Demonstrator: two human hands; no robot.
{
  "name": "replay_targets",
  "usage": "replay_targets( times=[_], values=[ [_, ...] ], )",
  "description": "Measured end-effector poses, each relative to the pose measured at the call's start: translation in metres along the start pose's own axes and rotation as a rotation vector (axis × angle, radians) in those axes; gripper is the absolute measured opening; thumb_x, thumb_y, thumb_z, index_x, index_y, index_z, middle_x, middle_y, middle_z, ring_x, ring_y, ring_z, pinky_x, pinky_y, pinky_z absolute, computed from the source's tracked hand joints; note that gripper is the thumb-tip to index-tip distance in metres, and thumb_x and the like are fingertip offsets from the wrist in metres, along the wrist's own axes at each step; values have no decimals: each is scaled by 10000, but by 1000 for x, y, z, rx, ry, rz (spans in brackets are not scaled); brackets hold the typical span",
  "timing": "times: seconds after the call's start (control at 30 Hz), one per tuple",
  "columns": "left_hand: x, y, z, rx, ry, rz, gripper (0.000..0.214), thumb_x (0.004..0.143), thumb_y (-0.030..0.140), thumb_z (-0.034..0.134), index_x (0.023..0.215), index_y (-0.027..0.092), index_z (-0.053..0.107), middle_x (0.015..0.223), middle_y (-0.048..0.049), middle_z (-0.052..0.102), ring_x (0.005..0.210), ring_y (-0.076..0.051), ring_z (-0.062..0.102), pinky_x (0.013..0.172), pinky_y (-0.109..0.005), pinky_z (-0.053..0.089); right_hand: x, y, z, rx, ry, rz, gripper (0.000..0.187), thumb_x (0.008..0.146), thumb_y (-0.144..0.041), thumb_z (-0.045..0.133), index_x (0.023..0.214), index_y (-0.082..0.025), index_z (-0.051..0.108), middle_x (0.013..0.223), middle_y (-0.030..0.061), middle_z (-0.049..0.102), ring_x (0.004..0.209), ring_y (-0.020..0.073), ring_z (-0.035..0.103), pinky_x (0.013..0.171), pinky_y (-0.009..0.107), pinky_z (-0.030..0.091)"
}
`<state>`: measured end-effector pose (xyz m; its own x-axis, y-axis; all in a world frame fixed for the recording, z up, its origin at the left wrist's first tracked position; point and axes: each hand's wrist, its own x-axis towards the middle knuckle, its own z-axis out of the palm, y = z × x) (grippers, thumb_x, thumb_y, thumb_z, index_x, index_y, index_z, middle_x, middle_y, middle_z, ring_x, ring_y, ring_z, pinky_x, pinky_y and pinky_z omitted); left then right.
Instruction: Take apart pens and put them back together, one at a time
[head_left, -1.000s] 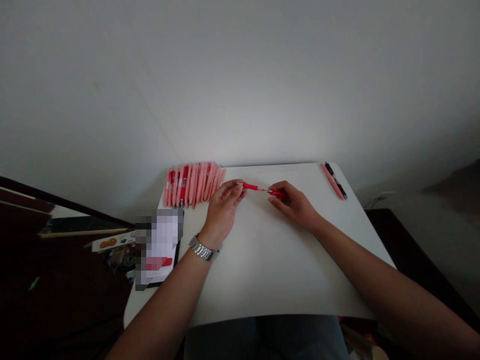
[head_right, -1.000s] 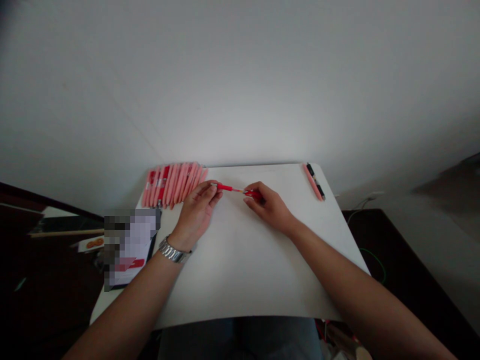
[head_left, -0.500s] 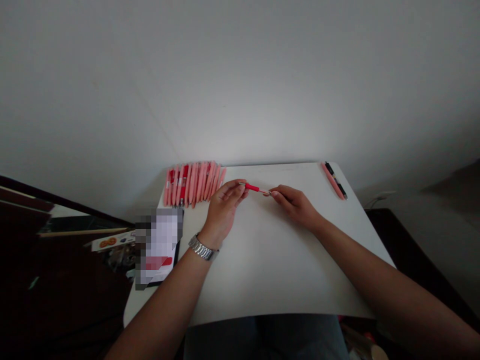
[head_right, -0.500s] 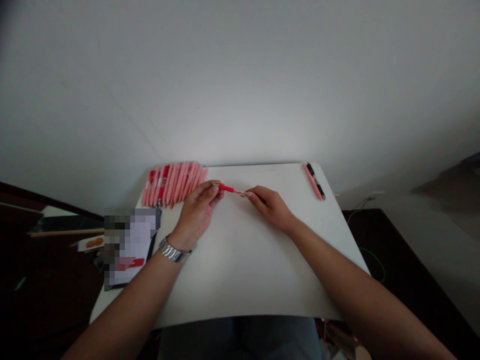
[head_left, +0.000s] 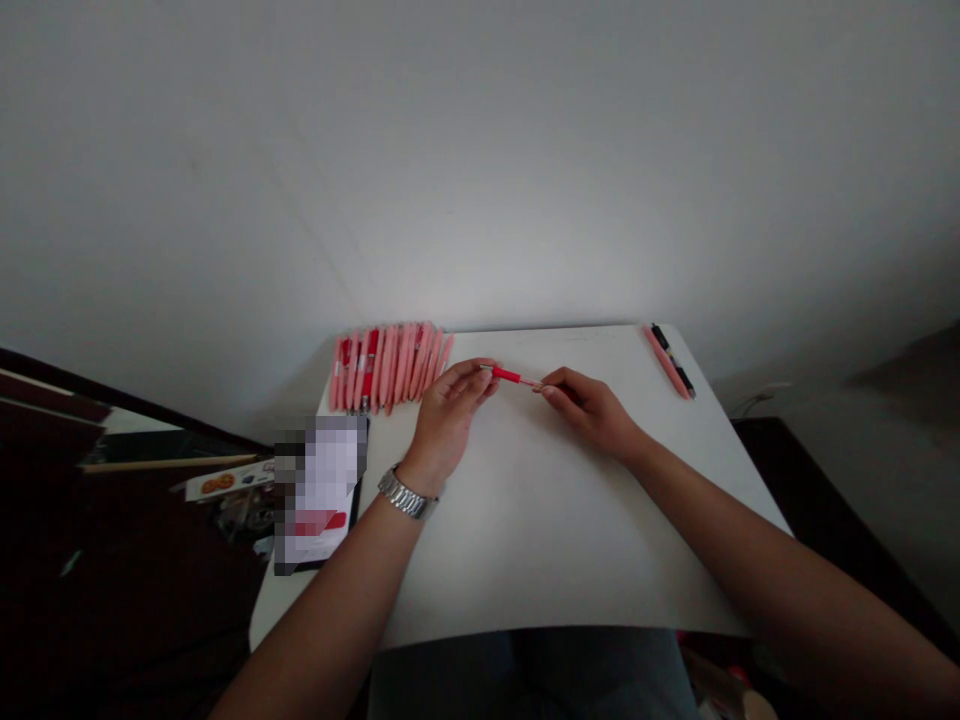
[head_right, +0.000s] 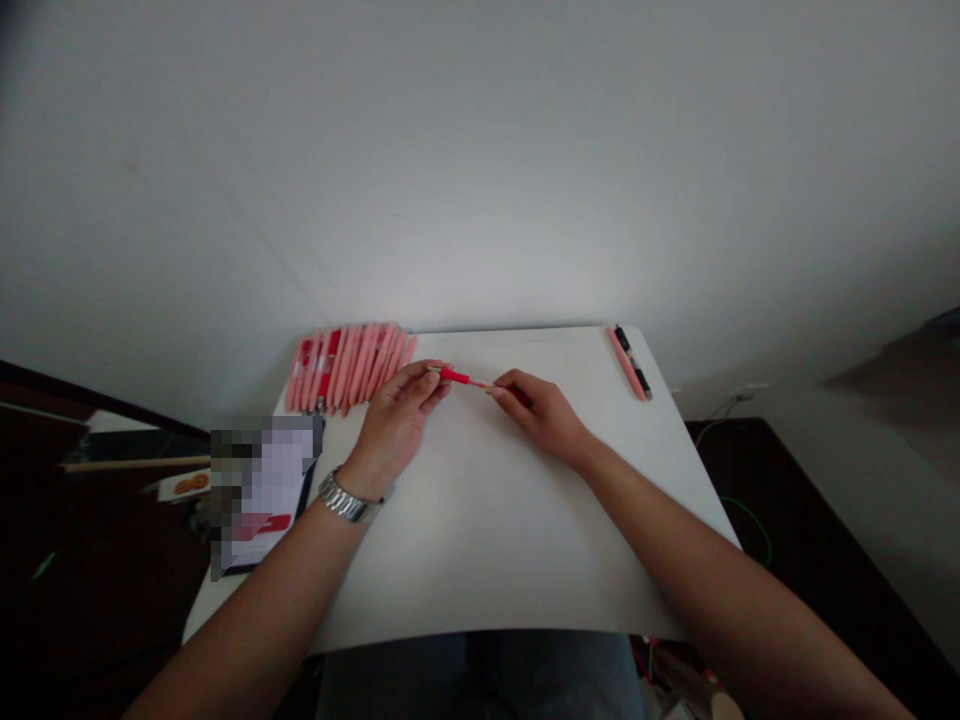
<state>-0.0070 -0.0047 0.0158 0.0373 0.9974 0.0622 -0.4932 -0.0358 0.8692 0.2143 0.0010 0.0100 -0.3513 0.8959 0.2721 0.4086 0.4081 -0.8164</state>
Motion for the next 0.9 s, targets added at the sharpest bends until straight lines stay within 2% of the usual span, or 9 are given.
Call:
replay_targets(
  times=[0.1, 0.17, 0.23, 0.33, 0.4, 0.5, 0.6, 0.73, 0.9],
  values=[
    [0, -1, -1, 3, 14, 4, 236, 780, 293, 854, 991, 211, 791, 1037, -41, 744, 986, -135, 682, 941, -280, 560, 1, -3, -1, 5, -23, -22, 337, 1039, -456, 465, 1012, -199, 682, 830, 29, 642, 735, 155, 553, 692, 290, 412],
    [1, -1, -1, 3, 37, 9, 242, 767, 292, 863, 984, 211, 792, 1018, -35, 740, 953, -124, 679, 923, -268, 564, 0, -3, 0, 9, -11, 0, 306, 1018, -449, 517, 1155, -210, 650, 801, 7, 610, 701, 150, 530, 674, 287, 411],
    [2, -1, -1, -5, 62, 13, 243, 754, 292, 870, 969, 209, 794, 1007, -30, 736, 928, -114, 677, 912, -256, 564, -1, 0, 2, 20, 15, 18, 356, 971, -431, 609, 1258, -222, 582, 770, -19, 568, 666, 145, 501, 645, 281, 408],
    [3, 0, -1, -17, 99, 26, 247, 741, 307, 880, 947, 202, 792, 1033, -34, 738, 900, -107, 680, 908, -258, 564, -2, 3, 4, 53, 40, 13, 307, 934, -407, 663, 1169, -229, 577, 833, -2, 609, 710, 150, 537, 660, 280, 428],
    [3, 0, -1, -22, 108, 34, 250, 736, 311, 884, 937, 199, 788, 1047, -36, 740, 891, -108, 683, 911, -267, 565, -1, 3, 3, 44, 37, 17, 226, 953, -416, 633, 1068, -223, 603, 863, 16, 639, 728, 153, 553, 669, 283, 432],
    [2, 1, 0, -22, 81, 32, 229, 755, 298, 870, 941, 196, 784, 1061, -43, 743, 929, -123, 690, 936, -280, 562, -1, 1, 1, -8, 16, 34, 249, 996, -445, 555, 1000, -209, 636, 791, 10, 615, 684, 148, 519, 639, 283, 404],
    [1, 2, 0, -24, 46, 26, 215, 787, 293, 845, 969, 198, 781, 1066, -47, 741, 972, -133, 690, 954, -281, 556, -1, -2, 0, -17, 6, 26, 287, 1021, -451, 501, 1038, -205, 646, 779, 9, 599, 672, 147, 504, 631, 284, 395],
    [3, 0, -2, -26, 85, 51, 216, 773, 300, 859, 958, 218, 781, 1033, -21, 725, 886, -98, 670, 886, -242, 560, -1, 1, 2, 14, 38, 29, 355, 954, -423, 631, 1244, -227, 574, 832, 1, 600, 710, 156, 535, 657, 281, 426],
    [5, -1, -4, -36, 127, 54, 237, 751, 314, 875, 949, 221, 785, 1002, -12, 717, 837, -83, 654, 844, -223, 558, -2, 5, 5, 66, 70, 26, 257, 960, -413, 627, 1134, -229, 583, 890, 22, 631, 737, 160, 557, 668, 285, 441]
  ],
)
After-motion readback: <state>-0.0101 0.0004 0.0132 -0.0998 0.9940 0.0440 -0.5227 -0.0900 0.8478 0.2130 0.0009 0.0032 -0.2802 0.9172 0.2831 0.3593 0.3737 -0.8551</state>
